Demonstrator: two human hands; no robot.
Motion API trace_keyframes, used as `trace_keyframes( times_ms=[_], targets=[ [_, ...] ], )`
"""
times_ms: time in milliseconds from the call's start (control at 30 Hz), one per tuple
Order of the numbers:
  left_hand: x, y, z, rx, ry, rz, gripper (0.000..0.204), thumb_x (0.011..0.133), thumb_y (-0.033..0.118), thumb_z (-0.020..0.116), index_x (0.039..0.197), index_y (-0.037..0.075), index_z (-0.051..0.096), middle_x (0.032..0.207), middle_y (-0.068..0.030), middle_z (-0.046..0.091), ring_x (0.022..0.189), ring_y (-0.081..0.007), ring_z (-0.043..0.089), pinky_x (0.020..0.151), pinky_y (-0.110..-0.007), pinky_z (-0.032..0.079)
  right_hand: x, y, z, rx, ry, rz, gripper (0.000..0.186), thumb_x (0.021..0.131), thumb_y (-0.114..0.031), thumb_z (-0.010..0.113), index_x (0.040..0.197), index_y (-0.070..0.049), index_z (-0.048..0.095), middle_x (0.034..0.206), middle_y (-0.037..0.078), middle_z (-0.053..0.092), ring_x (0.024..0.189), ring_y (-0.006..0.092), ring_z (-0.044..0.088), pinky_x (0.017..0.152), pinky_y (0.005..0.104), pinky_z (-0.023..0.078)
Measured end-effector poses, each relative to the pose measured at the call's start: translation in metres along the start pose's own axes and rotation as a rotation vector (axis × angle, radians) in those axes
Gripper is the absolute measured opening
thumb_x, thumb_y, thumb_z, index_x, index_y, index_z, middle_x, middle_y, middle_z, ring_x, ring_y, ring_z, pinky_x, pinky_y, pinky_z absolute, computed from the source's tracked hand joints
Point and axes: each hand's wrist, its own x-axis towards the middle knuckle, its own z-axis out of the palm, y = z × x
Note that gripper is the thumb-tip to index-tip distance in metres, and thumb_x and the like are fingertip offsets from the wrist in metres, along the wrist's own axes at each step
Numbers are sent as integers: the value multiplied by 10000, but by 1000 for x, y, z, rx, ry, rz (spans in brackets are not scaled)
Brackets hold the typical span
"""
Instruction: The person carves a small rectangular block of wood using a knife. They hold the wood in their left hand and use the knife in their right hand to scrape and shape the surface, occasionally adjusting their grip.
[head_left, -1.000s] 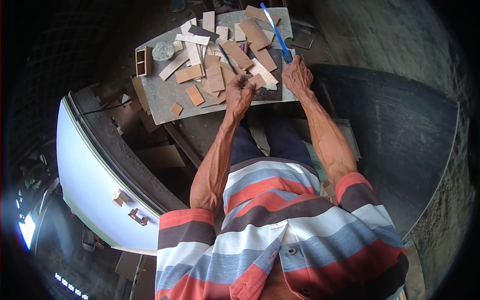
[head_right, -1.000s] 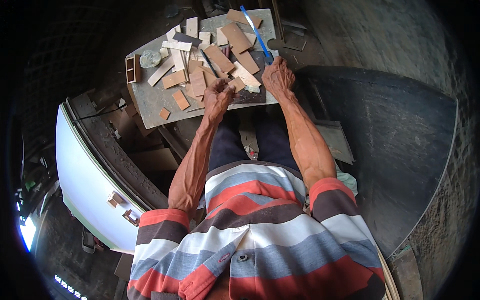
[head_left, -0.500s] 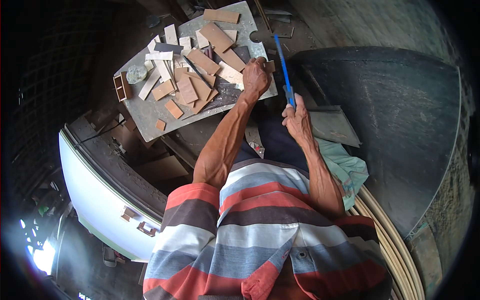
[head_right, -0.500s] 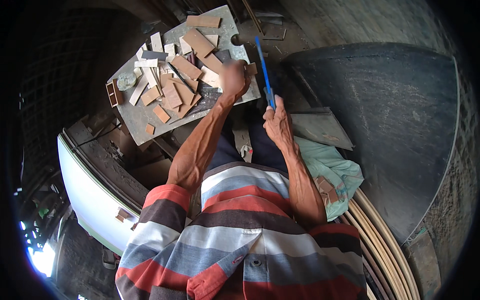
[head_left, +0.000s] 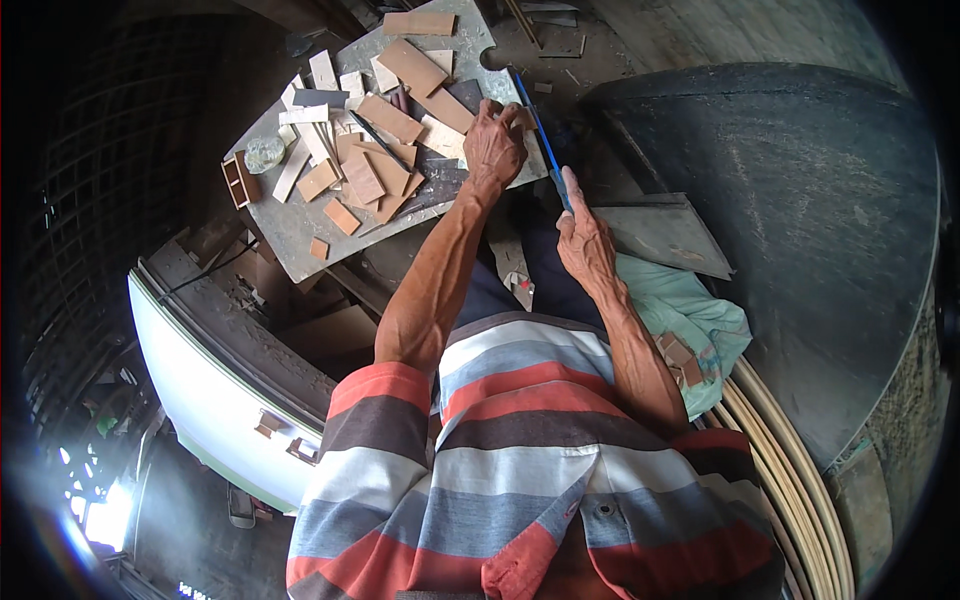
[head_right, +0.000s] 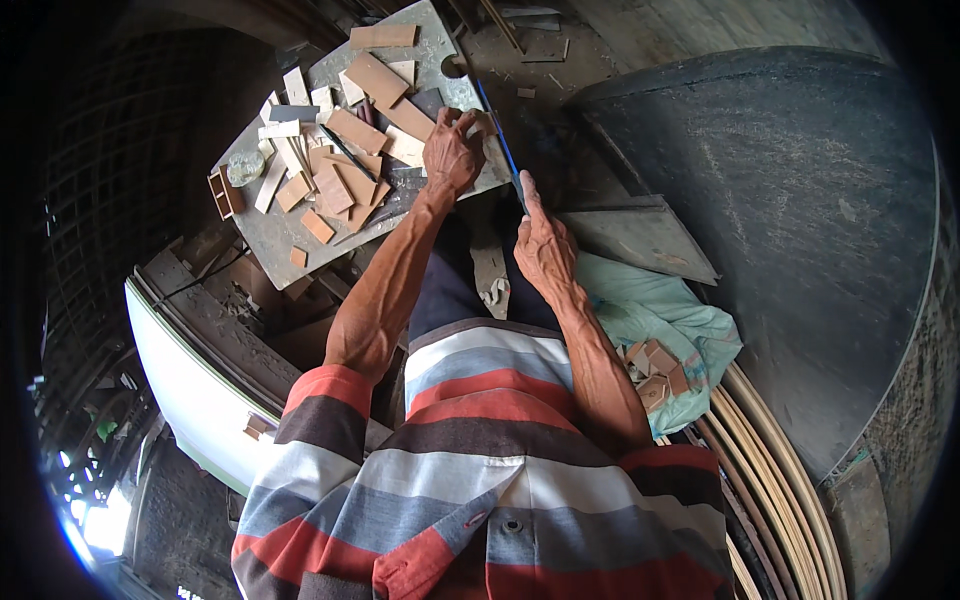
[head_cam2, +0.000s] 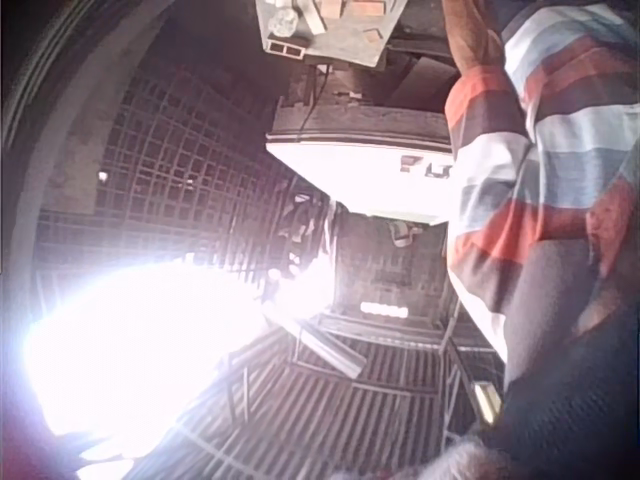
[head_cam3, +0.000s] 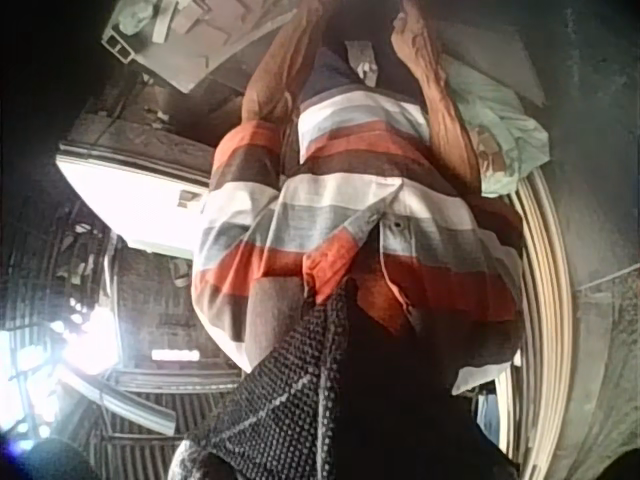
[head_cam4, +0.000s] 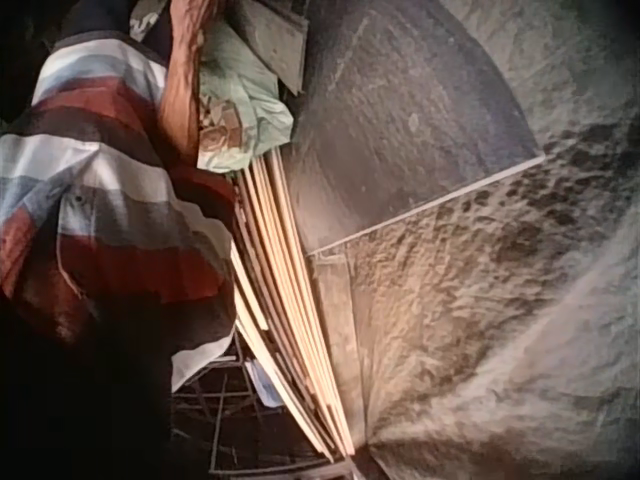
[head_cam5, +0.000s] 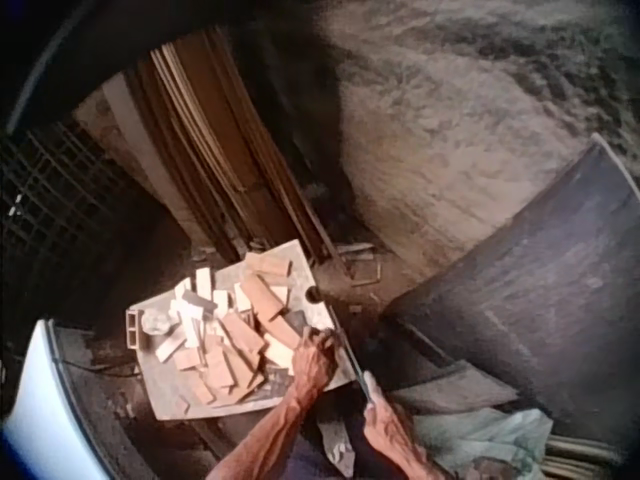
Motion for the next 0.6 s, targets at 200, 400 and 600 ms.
trace_keyframes(
  times_ms=[200,400,600],
  targets=[
    [7,4,5,-124,-25,-135,275,817,169,636,1087,121,645,843,-179,699,776,-373,679,718,-457,536,0,2,2,49,-24,-25,673,888,-7,476,1515,-164,289,1270,251,579,1031,431,612,897,468,491],
    [11,6,9,-174,67,-180,205,811,174,624,973,54,663,743,-188,694,727,-375,685,704,-457,541,-3,4,6,72,-39,11,691,887,-4,496,1521,-186,287,1124,246,639,967,423,628,851,473,499],
    [18,9,12,-185,126,-147,187,803,203,651,865,33,702,736,-200,696,702,-375,685,688,-450,542,-6,2,8,57,-8,19,682,883,-8,517,1506,-208,329,1024,235,662,897,418,637,796,482,506]
  ],
)
